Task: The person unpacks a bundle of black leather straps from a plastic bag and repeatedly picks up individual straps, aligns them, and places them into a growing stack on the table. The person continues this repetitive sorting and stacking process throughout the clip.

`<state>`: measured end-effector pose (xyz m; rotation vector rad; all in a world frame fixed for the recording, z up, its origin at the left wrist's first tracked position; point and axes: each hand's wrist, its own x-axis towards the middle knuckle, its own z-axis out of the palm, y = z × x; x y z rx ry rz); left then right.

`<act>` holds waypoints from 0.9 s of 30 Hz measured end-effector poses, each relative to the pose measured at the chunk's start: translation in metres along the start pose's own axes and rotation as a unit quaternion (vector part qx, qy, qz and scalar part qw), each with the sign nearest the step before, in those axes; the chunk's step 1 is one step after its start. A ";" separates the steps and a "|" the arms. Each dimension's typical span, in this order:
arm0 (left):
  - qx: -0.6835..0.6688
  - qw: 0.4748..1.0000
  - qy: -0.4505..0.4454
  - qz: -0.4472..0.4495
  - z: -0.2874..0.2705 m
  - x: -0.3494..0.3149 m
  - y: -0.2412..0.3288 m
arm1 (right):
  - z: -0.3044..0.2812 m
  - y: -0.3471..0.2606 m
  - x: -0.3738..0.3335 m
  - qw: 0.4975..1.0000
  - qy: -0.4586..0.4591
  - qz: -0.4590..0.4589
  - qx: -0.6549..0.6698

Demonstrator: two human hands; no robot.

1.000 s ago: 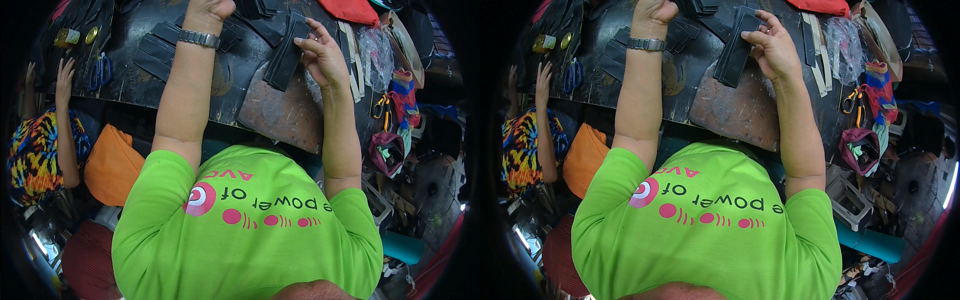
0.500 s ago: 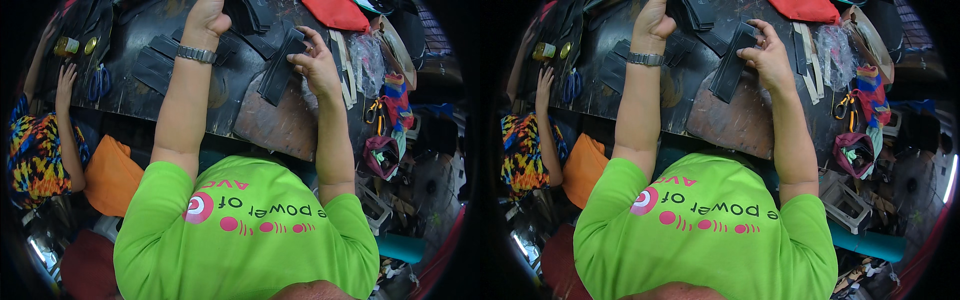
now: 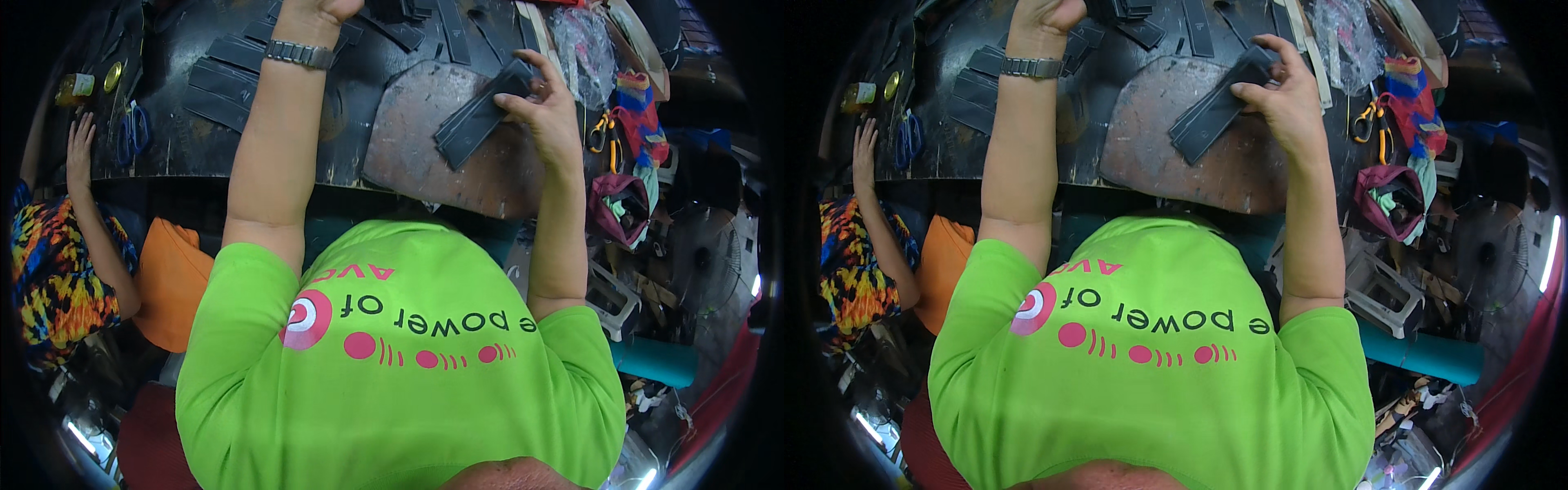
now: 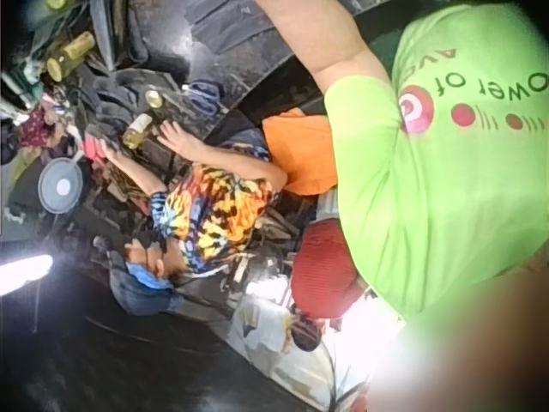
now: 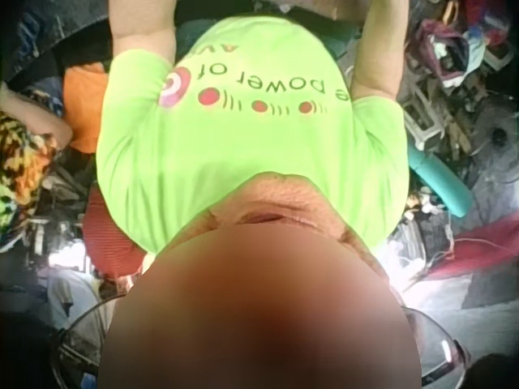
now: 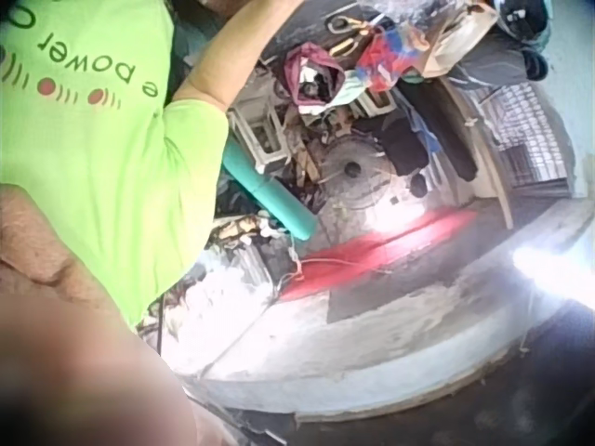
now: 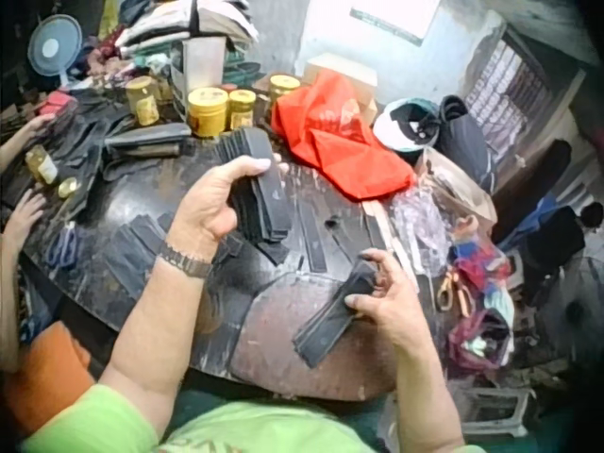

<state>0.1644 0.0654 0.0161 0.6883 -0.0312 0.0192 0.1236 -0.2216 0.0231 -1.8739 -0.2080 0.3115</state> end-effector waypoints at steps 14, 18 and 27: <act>0.016 0.999 0.018 -0.042 0.003 0.001 -0.010 | -0.020 0.001 -0.050 0.905 0.056 -0.194 -0.375; 0.034 0.999 0.008 -0.039 0.004 0.000 -0.013 | -0.007 -0.003 -0.058 0.869 -0.135 -0.227 -0.419; 0.043 0.998 0.018 -0.034 0.011 -0.005 -0.014 | -0.002 -0.008 -0.053 0.874 -0.143 -0.207 -0.416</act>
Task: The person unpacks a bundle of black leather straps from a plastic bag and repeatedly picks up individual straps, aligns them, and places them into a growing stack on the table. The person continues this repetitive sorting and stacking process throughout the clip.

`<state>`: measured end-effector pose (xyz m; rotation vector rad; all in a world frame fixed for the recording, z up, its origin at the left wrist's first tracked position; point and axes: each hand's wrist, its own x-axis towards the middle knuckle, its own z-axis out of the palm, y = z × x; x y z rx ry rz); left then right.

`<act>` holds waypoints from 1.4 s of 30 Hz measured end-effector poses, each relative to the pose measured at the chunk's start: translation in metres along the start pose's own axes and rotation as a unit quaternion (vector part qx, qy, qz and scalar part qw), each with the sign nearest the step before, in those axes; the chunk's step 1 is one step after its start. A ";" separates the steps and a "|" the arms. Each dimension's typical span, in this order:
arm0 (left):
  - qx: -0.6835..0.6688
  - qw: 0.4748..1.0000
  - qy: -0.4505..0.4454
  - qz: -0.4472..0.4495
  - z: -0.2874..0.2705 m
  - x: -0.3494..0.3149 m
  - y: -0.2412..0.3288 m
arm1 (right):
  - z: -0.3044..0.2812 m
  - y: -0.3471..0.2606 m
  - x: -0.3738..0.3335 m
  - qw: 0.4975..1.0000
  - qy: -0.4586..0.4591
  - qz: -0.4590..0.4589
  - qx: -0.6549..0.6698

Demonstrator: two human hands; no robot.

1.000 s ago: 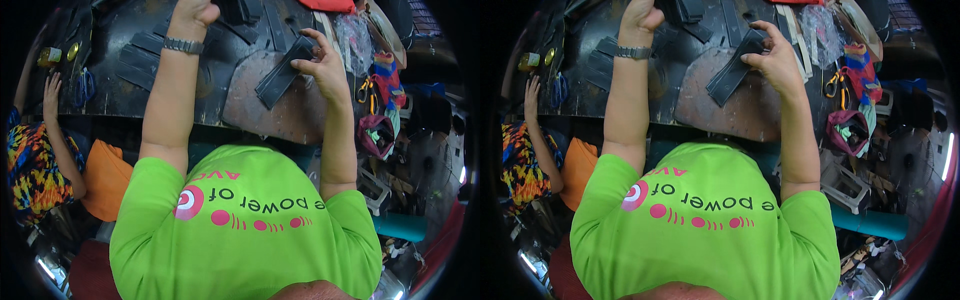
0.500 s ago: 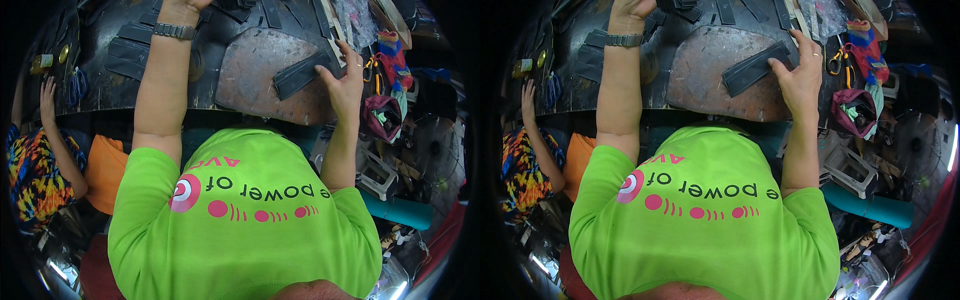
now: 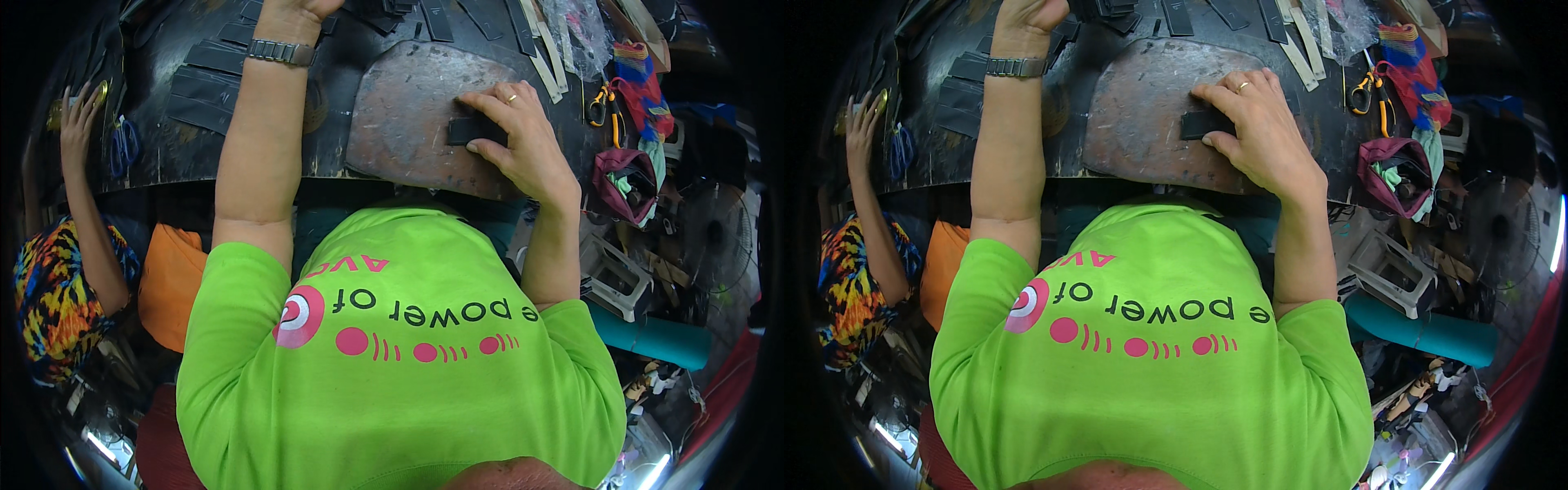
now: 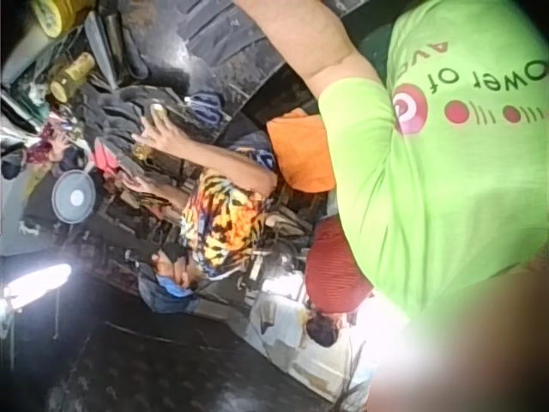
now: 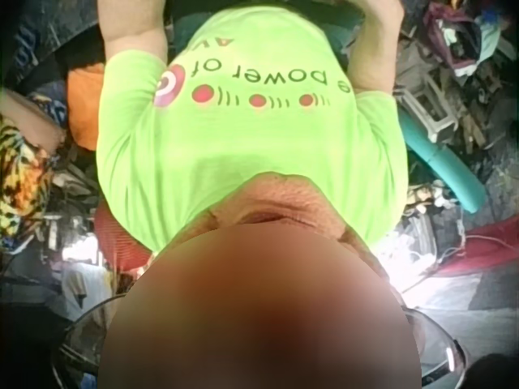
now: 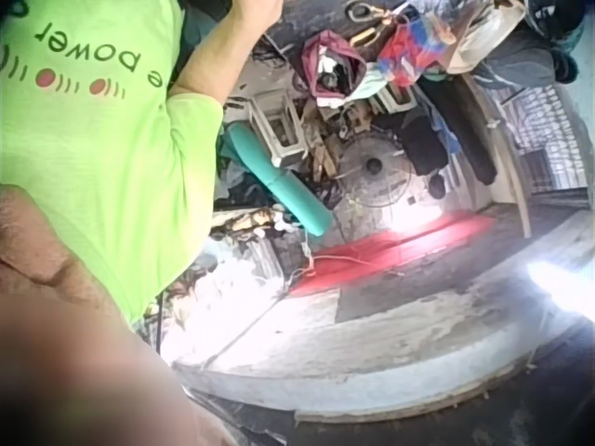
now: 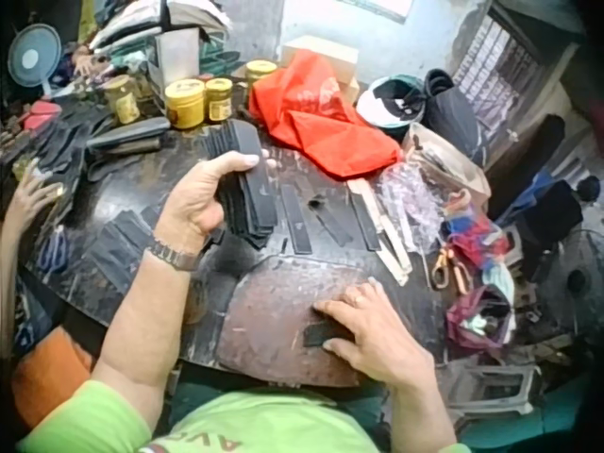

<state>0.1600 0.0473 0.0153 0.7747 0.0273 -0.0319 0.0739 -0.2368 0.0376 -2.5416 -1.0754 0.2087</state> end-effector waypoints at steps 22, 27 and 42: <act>-0.005 1.000 0.001 0.003 0.002 -0.003 0.000 | 0.014 0.011 0.023 0.962 0.019 0.045 0.270; -0.023 1.000 -0.006 0.002 -0.005 0.000 0.002 | 0.014 -0.006 0.017 0.992 0.094 0.066 0.060; -0.022 1.000 0.002 0.020 -0.006 0.002 0.004 | 0.026 -0.015 0.005 0.983 0.183 0.015 -0.002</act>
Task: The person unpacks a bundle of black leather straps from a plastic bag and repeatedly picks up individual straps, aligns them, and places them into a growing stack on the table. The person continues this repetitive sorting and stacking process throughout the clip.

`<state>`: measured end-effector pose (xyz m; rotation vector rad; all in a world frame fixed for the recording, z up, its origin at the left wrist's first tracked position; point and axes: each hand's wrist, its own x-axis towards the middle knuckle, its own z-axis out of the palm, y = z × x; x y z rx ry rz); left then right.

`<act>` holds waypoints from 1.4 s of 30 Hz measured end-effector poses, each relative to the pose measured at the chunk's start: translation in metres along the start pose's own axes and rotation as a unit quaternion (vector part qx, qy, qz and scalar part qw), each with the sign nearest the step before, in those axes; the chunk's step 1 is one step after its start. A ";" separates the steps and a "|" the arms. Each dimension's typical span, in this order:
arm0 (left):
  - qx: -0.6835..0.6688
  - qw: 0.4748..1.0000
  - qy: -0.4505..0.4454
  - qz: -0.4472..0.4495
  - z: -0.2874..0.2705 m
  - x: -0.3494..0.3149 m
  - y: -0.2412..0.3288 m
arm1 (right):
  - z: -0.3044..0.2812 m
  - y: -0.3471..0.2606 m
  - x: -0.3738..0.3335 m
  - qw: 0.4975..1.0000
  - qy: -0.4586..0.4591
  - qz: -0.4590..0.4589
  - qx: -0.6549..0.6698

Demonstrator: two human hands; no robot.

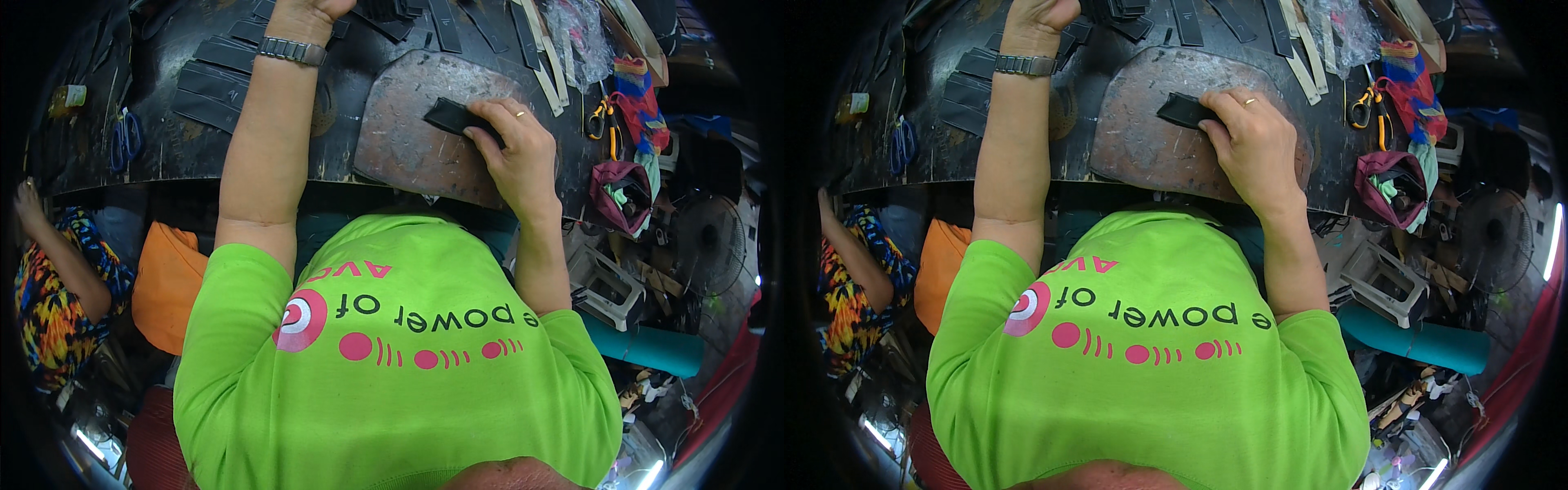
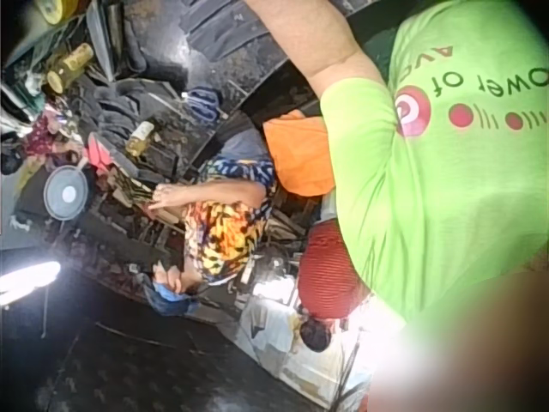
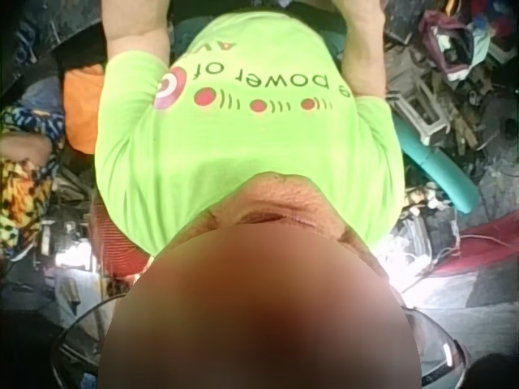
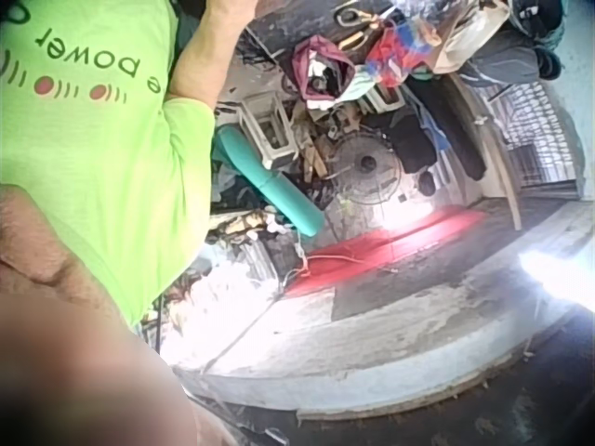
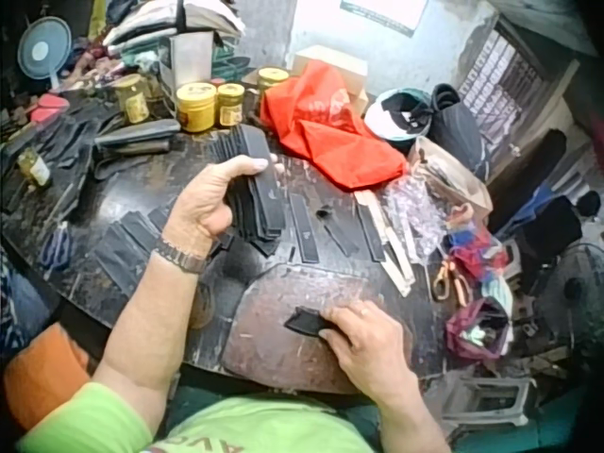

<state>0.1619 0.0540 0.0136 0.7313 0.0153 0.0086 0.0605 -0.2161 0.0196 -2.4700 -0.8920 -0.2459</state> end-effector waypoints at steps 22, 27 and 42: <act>0.014 1.000 -0.005 -0.007 -0.002 0.001 -0.003 | -0.007 0.009 -0.017 0.997 -0.064 -0.013 0.041; 0.016 1.000 -0.009 -0.008 -0.002 0.001 -0.002 | -0.008 0.008 -0.016 0.996 -0.077 -0.007 0.048; 0.009 1.000 0.002 -0.018 -0.001 0.002 -0.001 | 0.001 0.017 -0.013 0.985 -0.006 0.092 0.148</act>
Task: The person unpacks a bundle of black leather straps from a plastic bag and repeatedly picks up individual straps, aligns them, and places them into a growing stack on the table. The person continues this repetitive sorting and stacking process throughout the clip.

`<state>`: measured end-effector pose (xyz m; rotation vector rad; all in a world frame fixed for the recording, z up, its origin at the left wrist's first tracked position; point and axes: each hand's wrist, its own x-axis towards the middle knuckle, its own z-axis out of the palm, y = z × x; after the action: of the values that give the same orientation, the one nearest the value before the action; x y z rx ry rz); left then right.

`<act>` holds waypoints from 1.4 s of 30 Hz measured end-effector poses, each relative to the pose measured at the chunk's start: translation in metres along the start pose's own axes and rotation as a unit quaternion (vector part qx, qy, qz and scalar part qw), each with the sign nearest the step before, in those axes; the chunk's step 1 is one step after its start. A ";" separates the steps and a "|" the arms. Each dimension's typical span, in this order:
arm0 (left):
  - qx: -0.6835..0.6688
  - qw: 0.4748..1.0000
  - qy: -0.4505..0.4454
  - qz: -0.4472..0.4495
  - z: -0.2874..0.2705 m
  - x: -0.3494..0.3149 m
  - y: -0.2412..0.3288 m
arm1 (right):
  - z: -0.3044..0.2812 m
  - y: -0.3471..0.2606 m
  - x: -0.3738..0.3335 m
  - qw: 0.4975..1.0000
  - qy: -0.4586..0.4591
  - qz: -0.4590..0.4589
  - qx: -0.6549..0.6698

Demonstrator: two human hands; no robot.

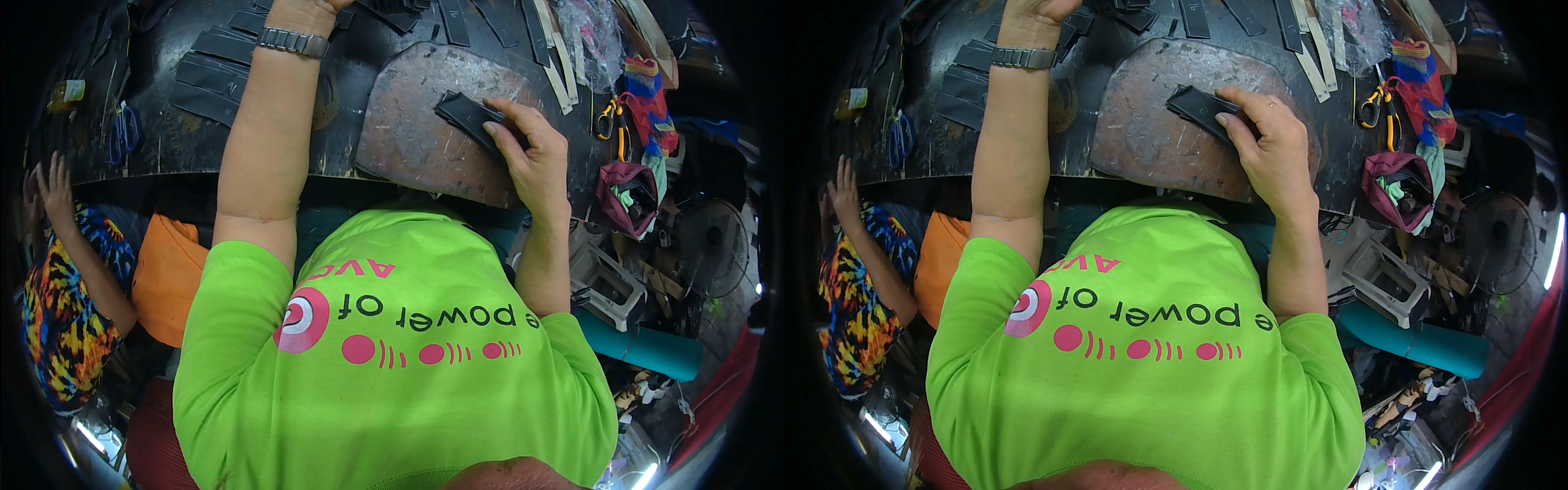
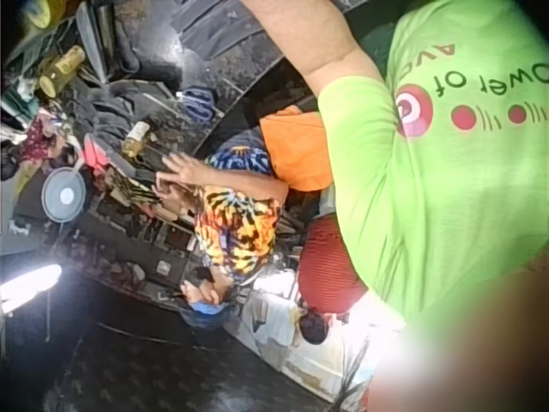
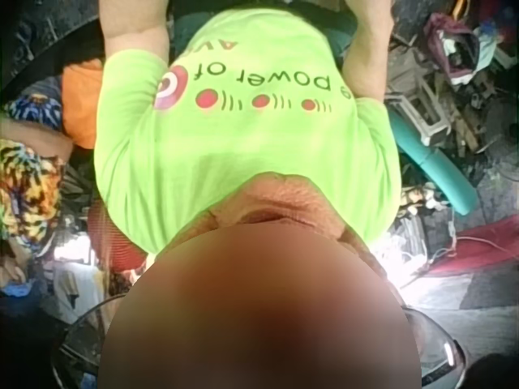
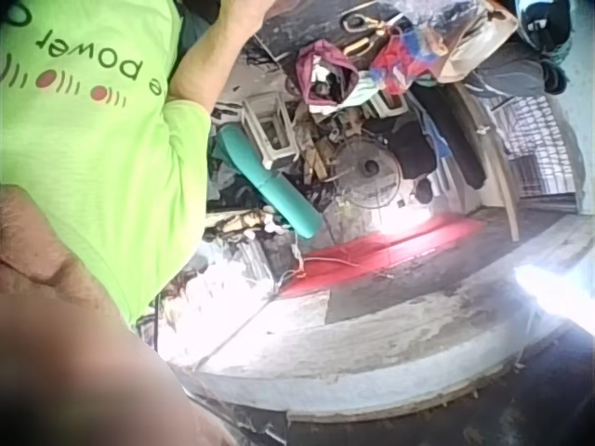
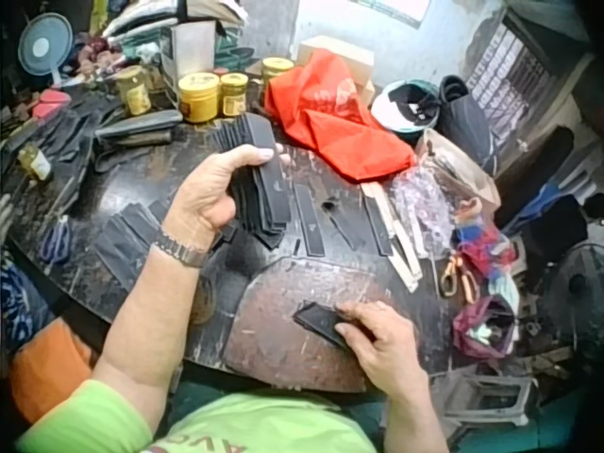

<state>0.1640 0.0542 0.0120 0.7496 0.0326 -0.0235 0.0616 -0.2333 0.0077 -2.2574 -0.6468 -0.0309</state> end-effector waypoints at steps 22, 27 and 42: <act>0.016 1.000 -0.001 0.008 0.004 -0.005 -0.002 | -0.010 -0.002 0.007 0.997 -0.054 -0.051 -0.001; 0.009 1.000 -0.012 -0.007 0.005 -0.004 -0.001 | -0.053 0.014 0.004 1.000 0.009 0.016 -0.012; 0.027 0.999 0.027 -0.008 0.008 -0.005 -0.008 | -0.064 0.025 -0.009 0.986 -0.096 0.065 -0.116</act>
<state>0.1588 0.0433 0.0129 0.8040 0.0890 -0.0187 0.0763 -0.2961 0.0333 -2.5460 -0.6220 0.1873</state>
